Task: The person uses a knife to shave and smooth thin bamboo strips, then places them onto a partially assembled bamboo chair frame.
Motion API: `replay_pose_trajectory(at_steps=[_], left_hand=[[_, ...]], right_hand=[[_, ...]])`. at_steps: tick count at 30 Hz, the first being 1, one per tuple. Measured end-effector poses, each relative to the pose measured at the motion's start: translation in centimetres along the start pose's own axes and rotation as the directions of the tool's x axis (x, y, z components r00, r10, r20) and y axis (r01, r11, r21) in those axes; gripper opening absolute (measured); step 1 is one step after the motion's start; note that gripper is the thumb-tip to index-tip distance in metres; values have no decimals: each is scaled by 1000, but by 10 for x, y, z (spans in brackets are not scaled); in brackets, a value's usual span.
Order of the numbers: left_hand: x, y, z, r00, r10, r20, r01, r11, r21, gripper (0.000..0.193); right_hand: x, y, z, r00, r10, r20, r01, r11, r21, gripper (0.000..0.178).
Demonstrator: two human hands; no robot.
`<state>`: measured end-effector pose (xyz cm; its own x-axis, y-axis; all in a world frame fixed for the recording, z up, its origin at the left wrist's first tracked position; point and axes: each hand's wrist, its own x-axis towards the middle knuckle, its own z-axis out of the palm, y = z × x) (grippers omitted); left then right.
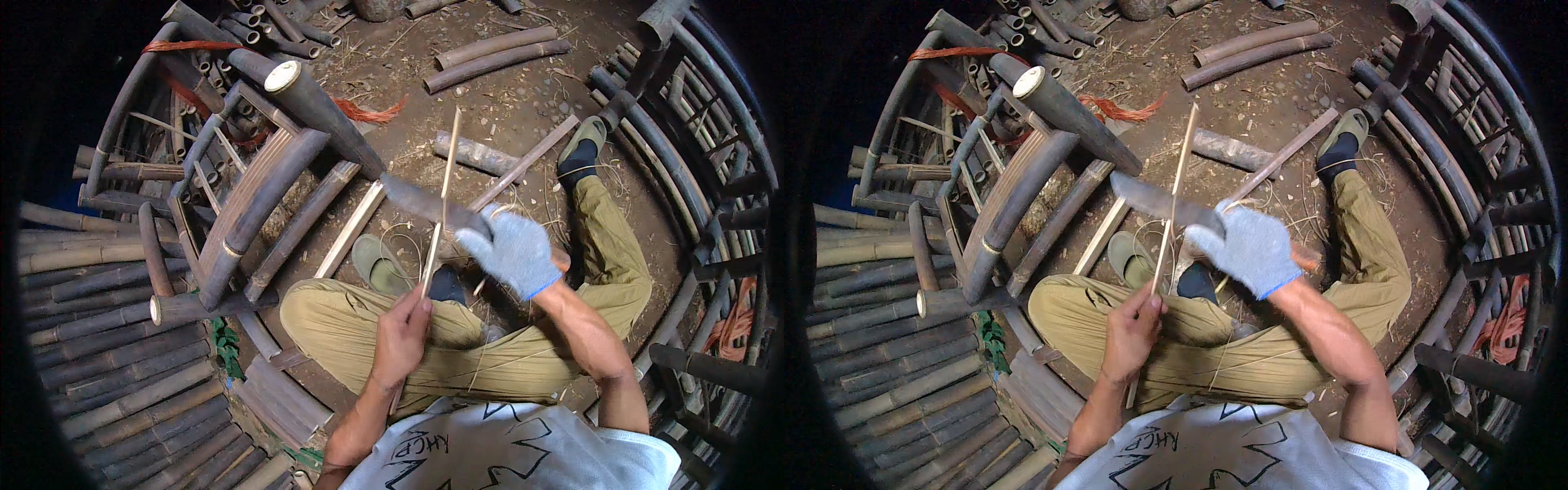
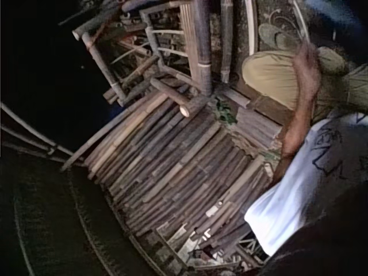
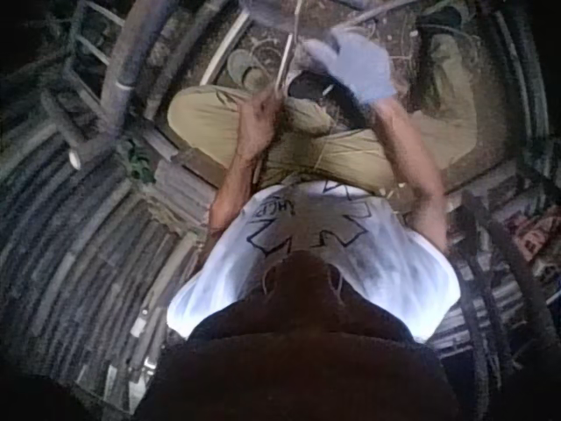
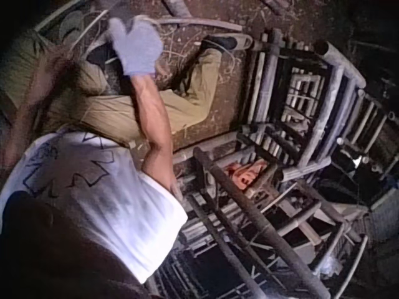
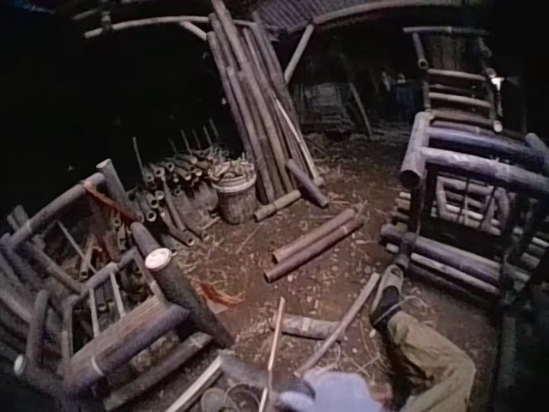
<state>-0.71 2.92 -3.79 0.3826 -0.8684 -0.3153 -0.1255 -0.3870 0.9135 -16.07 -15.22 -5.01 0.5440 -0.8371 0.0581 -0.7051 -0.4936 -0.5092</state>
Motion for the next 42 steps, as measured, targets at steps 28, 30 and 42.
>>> replay_pose_trajectory(at_steps=[28, 30, 42], left_hand=[[-18, 24, 15, 984, -106, 147, 149, 934, -324, 42], [-26, 25, 10, 963, -202, 178, 245, 933, -263, 42], [13, 29, -5, 923, -93, 373, 371, 471, -800, 46]], right_hand=[[19, 31, -10, 988, 10, -152, -11, 1000, -4, 54], [30, 46, -12, 971, 73, -228, -75, 997, 3, 54], [-11, -5, -30, 983, -179, -30, 181, 977, 114, 48]])
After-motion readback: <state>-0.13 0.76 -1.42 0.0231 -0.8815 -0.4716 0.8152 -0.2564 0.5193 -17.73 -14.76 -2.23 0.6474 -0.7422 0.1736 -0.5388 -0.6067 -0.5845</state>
